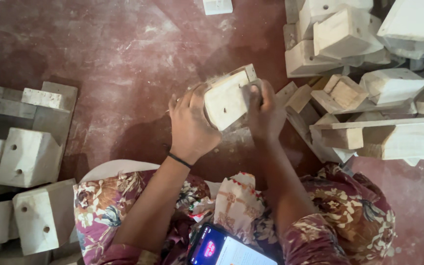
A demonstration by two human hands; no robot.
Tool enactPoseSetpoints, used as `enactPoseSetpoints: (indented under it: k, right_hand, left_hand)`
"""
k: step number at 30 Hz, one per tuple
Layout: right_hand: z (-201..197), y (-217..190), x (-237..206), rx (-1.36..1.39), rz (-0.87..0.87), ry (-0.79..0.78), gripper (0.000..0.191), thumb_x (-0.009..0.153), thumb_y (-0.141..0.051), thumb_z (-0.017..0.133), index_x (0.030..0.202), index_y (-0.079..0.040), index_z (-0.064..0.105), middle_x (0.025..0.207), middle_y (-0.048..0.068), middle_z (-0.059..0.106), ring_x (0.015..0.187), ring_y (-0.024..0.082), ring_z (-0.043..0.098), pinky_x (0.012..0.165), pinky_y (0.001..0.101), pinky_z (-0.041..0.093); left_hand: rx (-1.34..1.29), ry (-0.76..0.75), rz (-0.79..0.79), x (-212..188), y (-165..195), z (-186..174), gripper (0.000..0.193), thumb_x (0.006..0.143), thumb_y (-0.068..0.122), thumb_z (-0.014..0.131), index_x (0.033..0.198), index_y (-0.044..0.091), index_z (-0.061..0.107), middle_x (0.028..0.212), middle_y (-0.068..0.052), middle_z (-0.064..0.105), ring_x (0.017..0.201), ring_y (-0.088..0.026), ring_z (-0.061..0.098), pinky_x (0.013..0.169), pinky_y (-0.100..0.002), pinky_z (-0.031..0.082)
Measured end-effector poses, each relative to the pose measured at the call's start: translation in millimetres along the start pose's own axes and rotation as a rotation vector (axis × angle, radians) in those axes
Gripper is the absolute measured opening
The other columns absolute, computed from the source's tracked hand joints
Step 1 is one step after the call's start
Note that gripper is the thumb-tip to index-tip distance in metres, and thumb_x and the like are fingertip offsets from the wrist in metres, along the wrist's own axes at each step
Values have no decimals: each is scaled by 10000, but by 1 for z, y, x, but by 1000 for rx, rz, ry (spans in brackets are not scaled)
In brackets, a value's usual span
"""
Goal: The person sits on the floor surrounded by piles of white plaster-like blocks and rubs a small abrasive pad over the surface of one block, turning it to work different faces. They continue rubbing the block's surfaces and then set it down with the other finished blocks.
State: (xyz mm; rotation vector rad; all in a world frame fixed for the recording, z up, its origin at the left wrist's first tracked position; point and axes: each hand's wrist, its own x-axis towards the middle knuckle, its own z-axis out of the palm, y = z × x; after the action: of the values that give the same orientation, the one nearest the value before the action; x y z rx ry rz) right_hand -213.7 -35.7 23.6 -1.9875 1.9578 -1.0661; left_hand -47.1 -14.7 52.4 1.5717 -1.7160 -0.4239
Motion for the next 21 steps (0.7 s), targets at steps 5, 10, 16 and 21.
enactPoseSetpoints:
  k: [5, 10, 16, 21]
  right_hand:
    - [0, -13, -9, 51, -133, 40, 302, 1082, -312, 592, 1241, -68, 673, 1041, 180, 720, 906, 377, 717, 775, 463, 569]
    - [-3, -12, -6, 21, -278, 22, 323, 1105, -298, 578, 1289, -43, 652, 1030, 172, 711, 891, 367, 714, 769, 455, 565]
    - [-1, -4, -4, -73, -48, 119, 213, 1081, -270, 595, 1171, -102, 690, 990, 155, 752, 815, 368, 721, 659, 444, 537]
    - [4, -9, -10, 82, -247, 29, 236, 1057, -228, 630, 1231, -74, 675, 943, 169, 717, 802, 361, 710, 691, 440, 552]
  left_hand:
    - [-51, 8, 76, 3, -3, -3, 674, 669, 71, 748, 1314, 29, 557, 1321, -181, 657, 1254, -382, 603, 1128, -641, 321]
    - [-43, -8, 51, -1, -3, -4, 708, 647, 70, 764, 1323, 36, 558, 1309, -186, 655, 1256, -381, 599, 1128, -637, 305]
    - [-17, 5, -12, 0, -2, 1, 732, 623, 35, 742, 1334, 48, 566, 1258, -170, 666, 1230, -389, 596, 1118, -640, 291]
    - [-68, 64, -26, -3, -6, 2, 661, 698, 53, 749, 1329, 61, 554, 1298, -155, 653, 1241, -370, 591, 1067, -594, 363]
